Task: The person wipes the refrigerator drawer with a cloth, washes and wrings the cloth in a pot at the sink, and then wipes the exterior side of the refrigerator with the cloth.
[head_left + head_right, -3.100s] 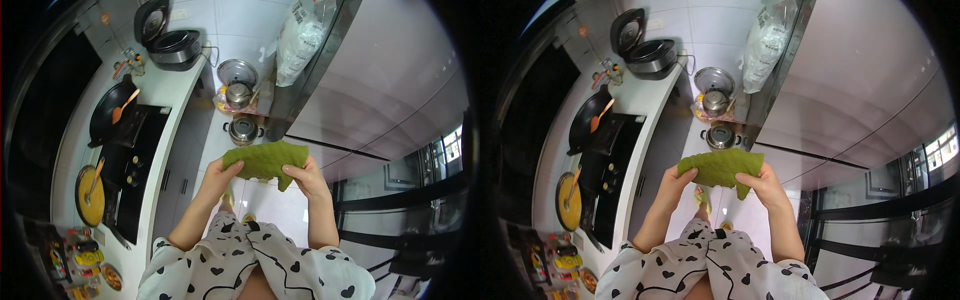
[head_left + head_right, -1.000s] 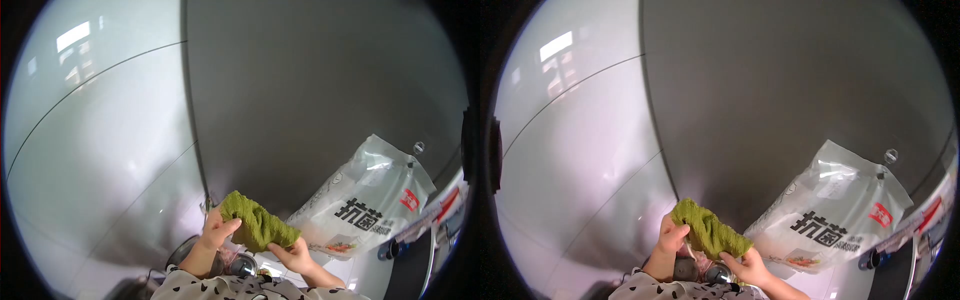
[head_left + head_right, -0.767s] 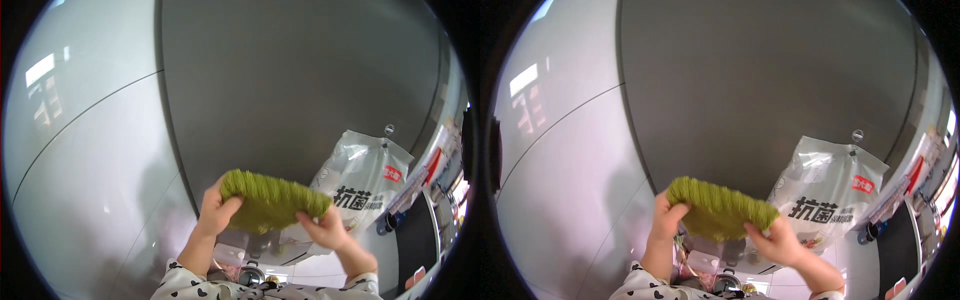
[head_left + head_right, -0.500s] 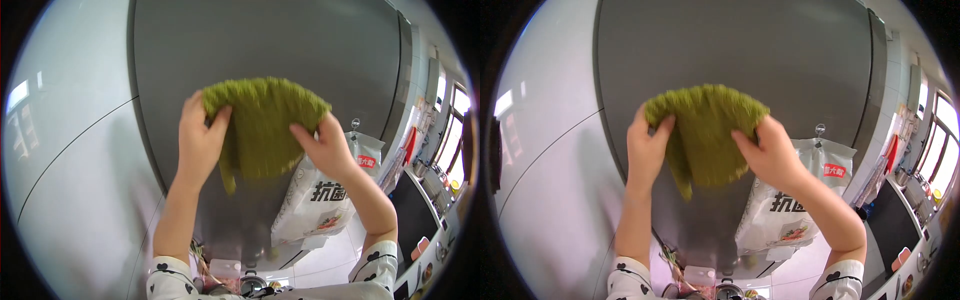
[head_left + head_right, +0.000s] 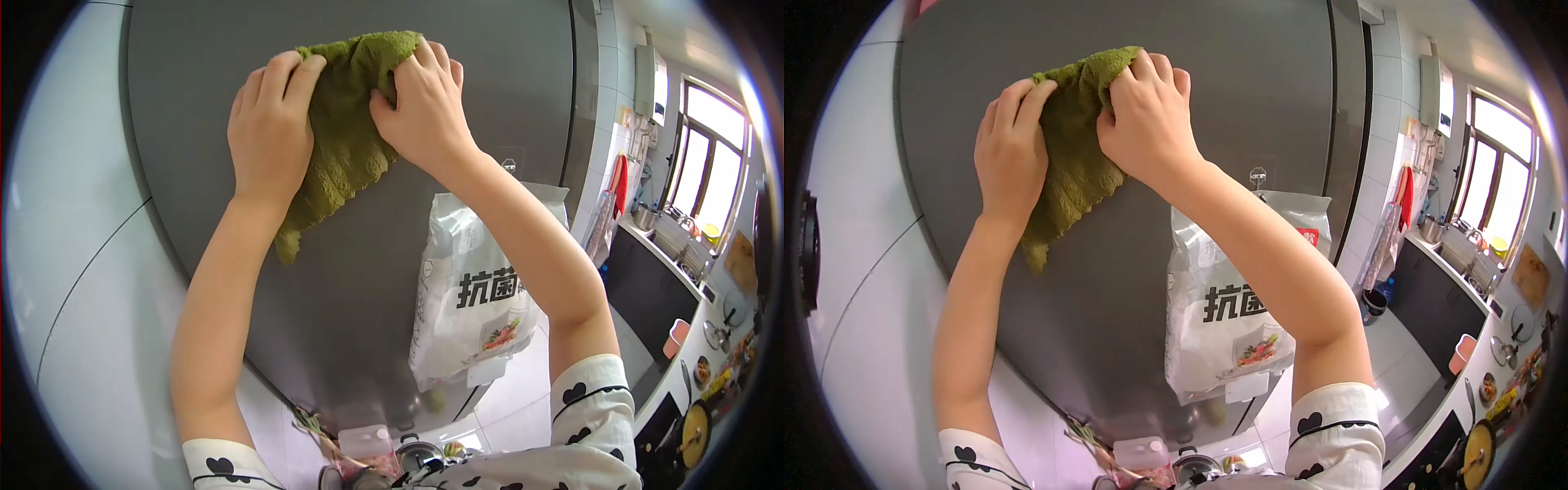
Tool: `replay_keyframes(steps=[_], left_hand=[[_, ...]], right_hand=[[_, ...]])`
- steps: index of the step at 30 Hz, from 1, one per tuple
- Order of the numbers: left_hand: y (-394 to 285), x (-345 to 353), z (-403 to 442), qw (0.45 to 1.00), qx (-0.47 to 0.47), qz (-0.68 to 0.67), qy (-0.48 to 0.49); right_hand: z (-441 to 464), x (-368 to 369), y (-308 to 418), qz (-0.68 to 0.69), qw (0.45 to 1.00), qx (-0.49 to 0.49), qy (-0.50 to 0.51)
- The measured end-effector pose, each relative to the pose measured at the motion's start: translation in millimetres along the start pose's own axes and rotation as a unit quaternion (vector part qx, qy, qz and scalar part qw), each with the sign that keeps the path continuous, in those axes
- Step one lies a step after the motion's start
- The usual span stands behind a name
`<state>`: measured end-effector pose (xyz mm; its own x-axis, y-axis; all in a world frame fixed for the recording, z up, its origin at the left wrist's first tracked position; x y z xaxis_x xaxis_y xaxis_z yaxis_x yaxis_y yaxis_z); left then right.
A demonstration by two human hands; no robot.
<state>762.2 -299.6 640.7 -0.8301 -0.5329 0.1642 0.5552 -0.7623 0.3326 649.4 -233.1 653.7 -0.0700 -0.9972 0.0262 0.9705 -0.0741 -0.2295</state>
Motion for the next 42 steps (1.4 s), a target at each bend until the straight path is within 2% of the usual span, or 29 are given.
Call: replay_keyframes(steps=[4,7,9,10,12,14,15,16,19,21,22,25,29,32,35,36,39,40,42], left_hand=[[-23,-10,-9,0.995,-0.028,0.095,0.016],[-18,9,-25,0.997,-0.054,0.037,0.035],[-15,11,-27,0.995,-0.056,0.038,0.068],[-15,11,-28,0.996,-0.049,0.035,0.070],[-14,16,-29,0.995,-0.036,0.038,0.085],[-14,19,-29,0.995,-0.040,0.025,0.087],[-15,20,-29,0.995,-0.042,0.018,0.089],[-16,22,-28,0.994,-0.039,0.031,0.100],[-16,22,-24,0.993,-0.031,0.062,0.093],[-16,22,-18,0.996,-0.017,0.060,0.060],[-15,23,-15,0.996,-0.010,0.064,0.058],[-12,24,-2,0.995,0.027,0.080,0.048],[-13,31,27,0.986,0.101,0.132,0.009],[-4,39,59,0.972,0.143,0.186,-0.016],[19,49,89,0.965,0.129,0.227,-0.024],[30,49,98,0.975,0.128,0.178,-0.041],[66,55,119,0.978,0.089,0.186,-0.022],[74,49,122,0.980,0.084,0.174,-0.047],[96,42,122,0.981,0.053,0.176,-0.060]], right_hand=[[0,-2,1,0.008,1.000,-0.001,-0.028],[1,-3,-4,0.002,1.000,0.004,0.006],[-2,-13,-6,0.089,0.992,0.064,0.062],[-6,-16,-17,0.160,0.973,0.147,0.079],[-26,-14,-35,0.290,0.899,0.307,0.116],[-30,-45,-33,0.155,0.966,0.204,-0.023],[-33,-61,-25,0.084,0.981,0.149,-0.094],[-34,-64,-5,0.100,0.989,0.049,-0.096],[-29,-34,55,0.102,0.988,-0.104,0.057],[-30,3,51,0.152,0.981,-0.031,0.116],[-30,16,43,0.146,0.983,-0.011,0.114],[-26,29,30,0.035,0.995,0.009,0.096],[2,36,13,-0.028,0.997,-0.011,0.066],[41,36,6,-0.046,0.998,-0.053,0.005],[81,43,3,-0.047,0.995,-0.076,-0.042],[94,46,4,-0.048,0.994,-0.083,-0.059],[130,57,14,-0.030,0.991,-0.102,-0.078],[139,59,21,-0.034,0.988,-0.108,-0.102],[155,70,36,-0.028,0.990,-0.119,-0.071]])
Point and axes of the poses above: each hand's wrist, its own z-axis towards the middle knuckle, its own x-axis out of the palm, y = z × x, the point moved 10 cm from there along z, towards the middle knuckle, and after that the axes turned 5 degrees about -y, right-handed, at the moved point
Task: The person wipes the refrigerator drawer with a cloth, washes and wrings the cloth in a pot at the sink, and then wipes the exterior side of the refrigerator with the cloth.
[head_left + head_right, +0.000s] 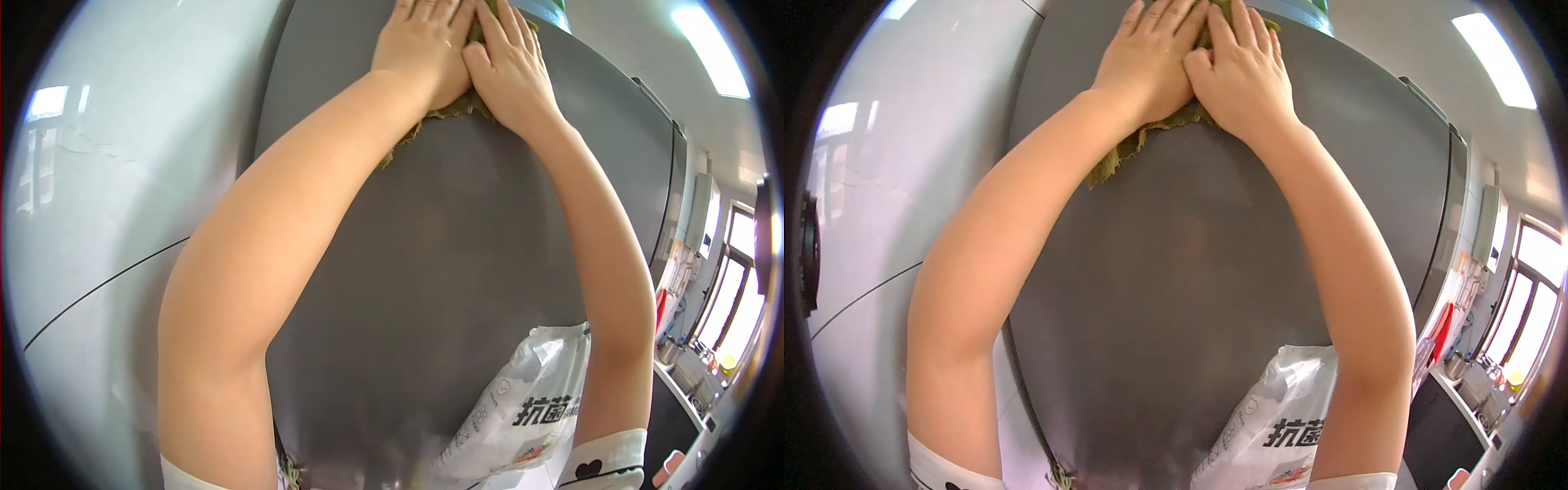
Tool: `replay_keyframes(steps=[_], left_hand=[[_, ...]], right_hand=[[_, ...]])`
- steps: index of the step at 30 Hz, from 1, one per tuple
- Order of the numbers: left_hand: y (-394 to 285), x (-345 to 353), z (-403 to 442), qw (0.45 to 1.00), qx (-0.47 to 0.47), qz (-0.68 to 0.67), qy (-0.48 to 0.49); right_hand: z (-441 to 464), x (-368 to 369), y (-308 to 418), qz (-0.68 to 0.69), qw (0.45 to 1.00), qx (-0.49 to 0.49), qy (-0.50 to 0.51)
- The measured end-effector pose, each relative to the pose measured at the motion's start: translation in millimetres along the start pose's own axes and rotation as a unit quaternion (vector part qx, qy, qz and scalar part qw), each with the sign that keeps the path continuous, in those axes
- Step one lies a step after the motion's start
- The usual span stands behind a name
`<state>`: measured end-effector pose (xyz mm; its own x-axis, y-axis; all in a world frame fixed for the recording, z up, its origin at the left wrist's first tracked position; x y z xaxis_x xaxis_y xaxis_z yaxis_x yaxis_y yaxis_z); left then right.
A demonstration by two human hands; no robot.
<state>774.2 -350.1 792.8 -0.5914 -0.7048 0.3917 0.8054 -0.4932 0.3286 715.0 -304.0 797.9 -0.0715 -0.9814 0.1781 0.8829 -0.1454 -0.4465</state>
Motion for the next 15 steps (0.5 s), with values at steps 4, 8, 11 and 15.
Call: replay_keyframes(steps=[4,8,11,15], left_hand=[[44,-5,-9,0.997,-0.066,0.025,0.025],[90,-10,-30,0.988,-0.122,0.080,0.054],[114,-20,-46,0.984,-0.144,0.086,0.060],[119,-26,-74,0.988,-0.115,0.099,0.024]], right_hand=[[24,23,34,0.031,0.998,-0.062,0.000],[44,48,73,0.056,0.990,-0.126,-0.021],[54,62,103,0.091,0.986,-0.140,-0.022],[38,66,126,0.105,0.983,-0.150,-0.003]])
Point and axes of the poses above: each hand's wrist, its own z-axis towards the middle knuckle, its own x-axis out of the palm, y = z × x, the point moved 10 cm from there along z, towards the middle knuckle, and after that the axes turned 5 degrees about -y, right-handed, at the moved point
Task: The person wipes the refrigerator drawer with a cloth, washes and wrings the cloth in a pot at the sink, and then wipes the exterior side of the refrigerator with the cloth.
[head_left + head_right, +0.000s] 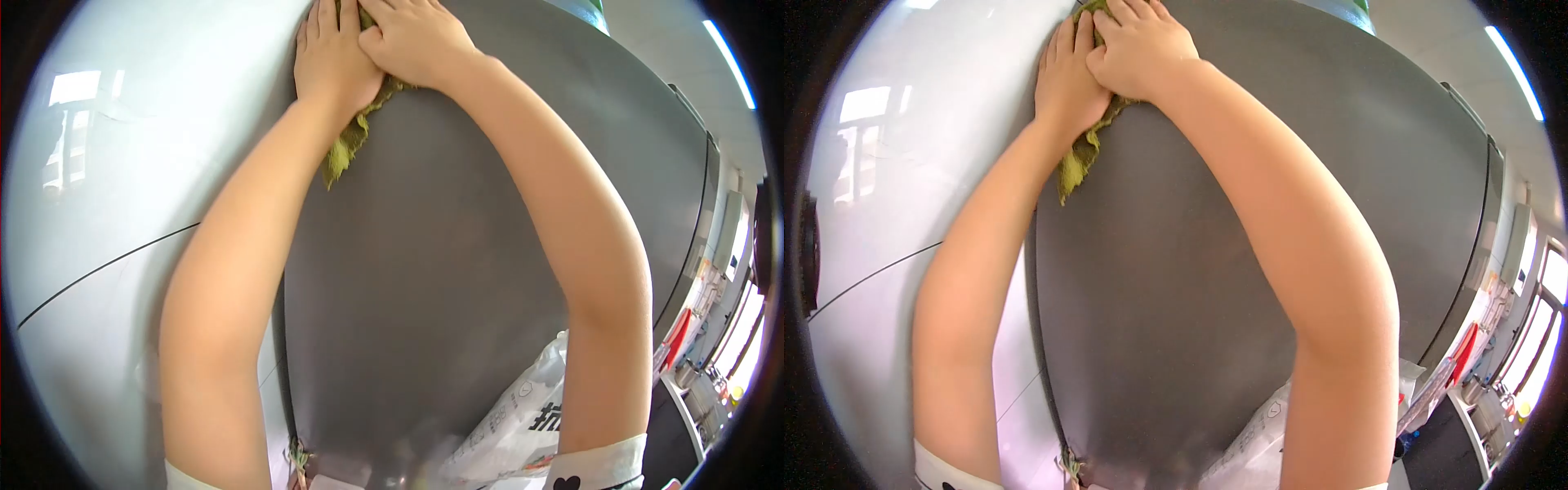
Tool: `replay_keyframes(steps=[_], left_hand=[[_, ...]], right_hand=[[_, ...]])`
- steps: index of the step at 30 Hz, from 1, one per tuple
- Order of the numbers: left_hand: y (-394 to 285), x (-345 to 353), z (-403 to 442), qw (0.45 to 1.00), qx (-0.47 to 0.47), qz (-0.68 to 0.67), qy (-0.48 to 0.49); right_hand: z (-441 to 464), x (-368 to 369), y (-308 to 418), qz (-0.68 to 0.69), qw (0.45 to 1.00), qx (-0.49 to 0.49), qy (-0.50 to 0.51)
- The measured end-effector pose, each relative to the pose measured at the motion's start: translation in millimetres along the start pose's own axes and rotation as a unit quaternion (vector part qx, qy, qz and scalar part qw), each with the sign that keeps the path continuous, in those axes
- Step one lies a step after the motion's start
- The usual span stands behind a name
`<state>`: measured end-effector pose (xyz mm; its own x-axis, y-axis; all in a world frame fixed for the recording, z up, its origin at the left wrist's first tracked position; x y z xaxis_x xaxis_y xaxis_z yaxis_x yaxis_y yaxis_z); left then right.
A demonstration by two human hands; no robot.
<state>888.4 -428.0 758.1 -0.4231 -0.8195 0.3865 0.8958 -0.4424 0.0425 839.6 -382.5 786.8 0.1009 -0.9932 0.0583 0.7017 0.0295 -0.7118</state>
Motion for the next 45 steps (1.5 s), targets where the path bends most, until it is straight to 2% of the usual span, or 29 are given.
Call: replay_keyframes(steps=[3,9,12,15,22,28,31,35,38,39,42,45], left_hand=[[-9,-22,-35,0.998,-0.043,-0.034,0.024],[-36,-72,-132,0.980,-0.142,-0.057,0.127],[-60,-96,-184,0.968,-0.150,-0.084,0.182],[-81,-112,-220,0.953,-0.152,-0.107,0.239],[-82,-86,-135,0.979,-0.100,-0.115,0.137],[-115,-51,-43,0.992,-0.032,-0.122,0.023],[-145,-39,-2,0.992,0.039,-0.119,-0.022],[-183,-25,38,0.990,0.054,-0.127,-0.031],[-222,-20,52,0.986,0.081,-0.143,-0.039],[-234,-13,55,0.986,0.079,-0.147,-0.011],[-275,-13,61,0.980,0.108,-0.168,-0.013],[-308,-23,58,0.972,0.143,-0.178,0.045]], right_hand=[[-30,-8,24,-0.001,1.000,-0.005,-0.016],[-115,-38,87,0.044,0.991,-0.048,0.116],[-161,-54,114,0.078,0.976,-0.059,0.196],[-195,-67,128,0.103,0.963,-0.092,0.229],[-141,-64,65,-0.033,0.984,-0.109,0.133],[-101,-85,-27,-0.106,0.989,-0.080,0.065],[-92,-105,-72,-0.097,0.993,-0.044,0.060],[-97,-132,-119,-0.130,0.990,-0.006,0.052],[-118,-148,-142,-0.212,0.972,-0.048,0.095],[-124,-160,-159,-0.147,0.983,0.057,0.098],[-151,-187,-183,-0.146,0.977,0.116,0.108],[-176,-208,-197,-0.145,0.969,0.162,0.120]])
Point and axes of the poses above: each hand's wrist, its own z-axis towards the middle knuckle, its own x-axis out of the palm, y = z × x, the point moved 10 cm from there along z, towards the middle knuckle, and after that the axes turned 5 degrees about -y, right-handed, at the moved point
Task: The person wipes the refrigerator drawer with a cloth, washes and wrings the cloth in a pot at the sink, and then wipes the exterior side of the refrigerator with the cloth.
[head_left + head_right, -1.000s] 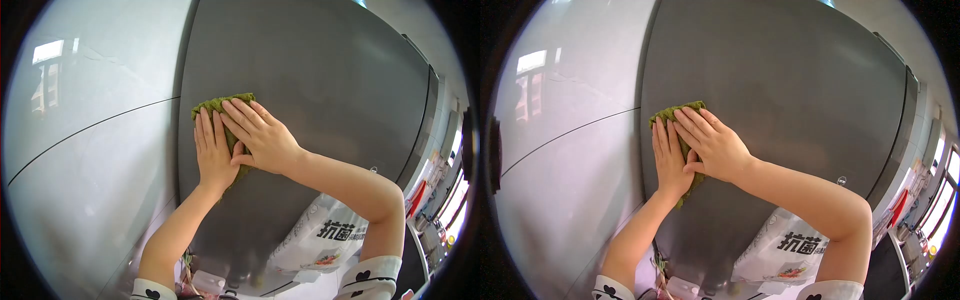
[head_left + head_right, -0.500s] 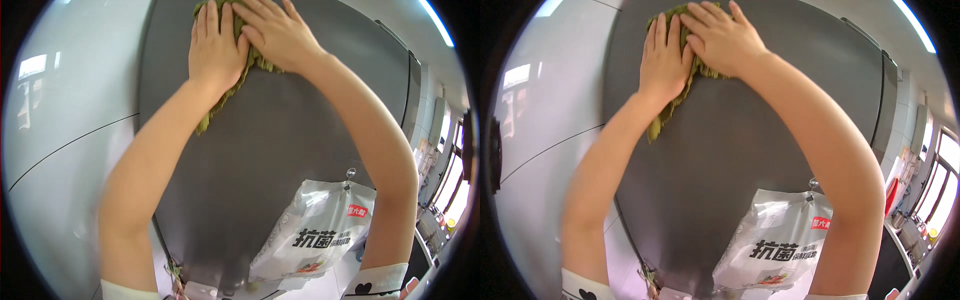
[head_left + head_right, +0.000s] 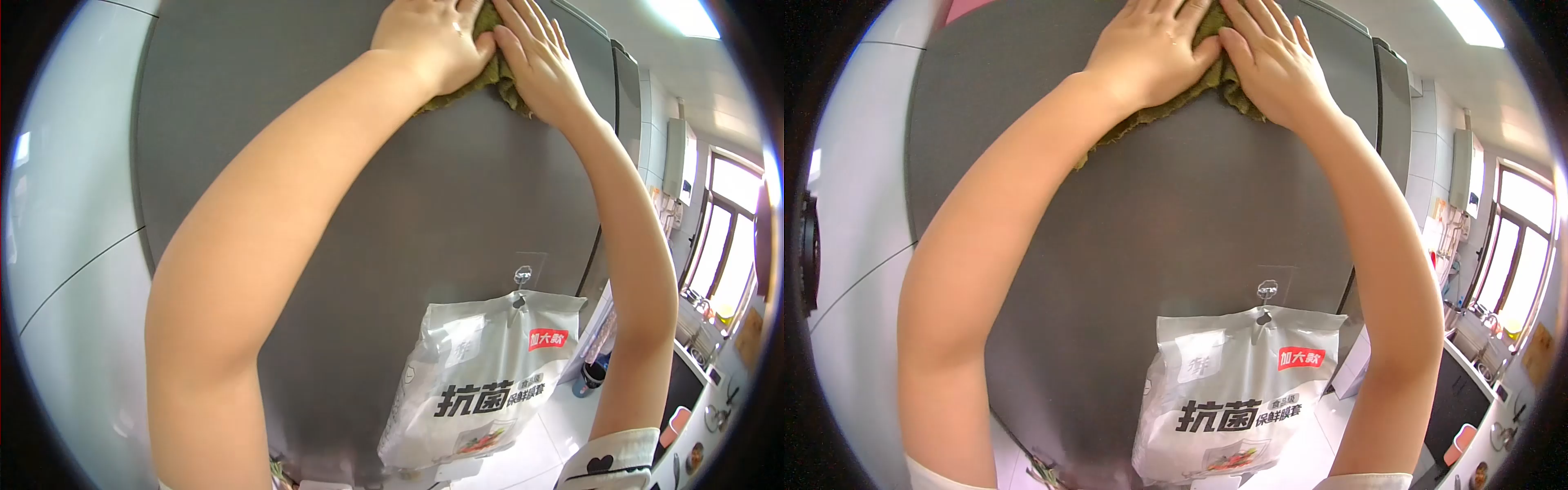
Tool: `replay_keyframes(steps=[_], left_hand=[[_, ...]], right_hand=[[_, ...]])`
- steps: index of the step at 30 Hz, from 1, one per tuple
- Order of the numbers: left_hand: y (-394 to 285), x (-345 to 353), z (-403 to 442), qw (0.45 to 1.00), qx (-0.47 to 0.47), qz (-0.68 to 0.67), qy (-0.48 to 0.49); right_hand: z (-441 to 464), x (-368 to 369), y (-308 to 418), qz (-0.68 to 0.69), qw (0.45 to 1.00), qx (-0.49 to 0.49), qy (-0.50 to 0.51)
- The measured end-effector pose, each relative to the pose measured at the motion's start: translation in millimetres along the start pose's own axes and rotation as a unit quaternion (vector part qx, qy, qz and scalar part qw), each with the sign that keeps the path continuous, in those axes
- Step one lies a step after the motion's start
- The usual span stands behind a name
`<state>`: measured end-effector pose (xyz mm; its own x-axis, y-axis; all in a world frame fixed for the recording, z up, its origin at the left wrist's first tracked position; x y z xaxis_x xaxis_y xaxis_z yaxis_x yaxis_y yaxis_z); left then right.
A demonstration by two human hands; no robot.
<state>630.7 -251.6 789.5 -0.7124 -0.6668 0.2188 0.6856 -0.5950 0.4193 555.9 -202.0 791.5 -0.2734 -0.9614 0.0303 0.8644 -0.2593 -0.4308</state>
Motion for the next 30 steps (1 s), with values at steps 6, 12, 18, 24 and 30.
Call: replay_keyframes(steps=[6,12,18,24,30], left_hand=[[-13,7,-13,0.997,0.055,-0.041,-0.047],[-13,-44,-112,0.987,0.078,-0.137,0.027],[-8,-72,-210,0.985,-0.004,-0.102,0.136],[4,-76,-219,0.987,-0.024,-0.088,0.135],[9,-60,-141,0.998,-0.008,-0.053,0.034]], right_hand=[[-22,-1,6,0.016,1.000,0.004,-0.026],[-84,3,91,0.038,0.995,-0.081,0.039],[-132,14,162,0.139,0.968,-0.154,0.144],[-119,17,168,0.112,0.968,-0.199,0.106],[-72,10,115,0.024,0.984,-0.174,0.012]])
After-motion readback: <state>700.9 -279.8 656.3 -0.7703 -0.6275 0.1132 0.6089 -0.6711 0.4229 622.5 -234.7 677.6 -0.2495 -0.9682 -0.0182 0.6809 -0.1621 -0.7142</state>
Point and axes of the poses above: each hand's wrist, its own z-axis towards the middle knuckle, its own x-axis out of the palm, y = z × x, the point moved 10 cm from there along z, towards the middle knuckle, and after that the axes turned 5 degrees about -y, right-handed, at the moved point
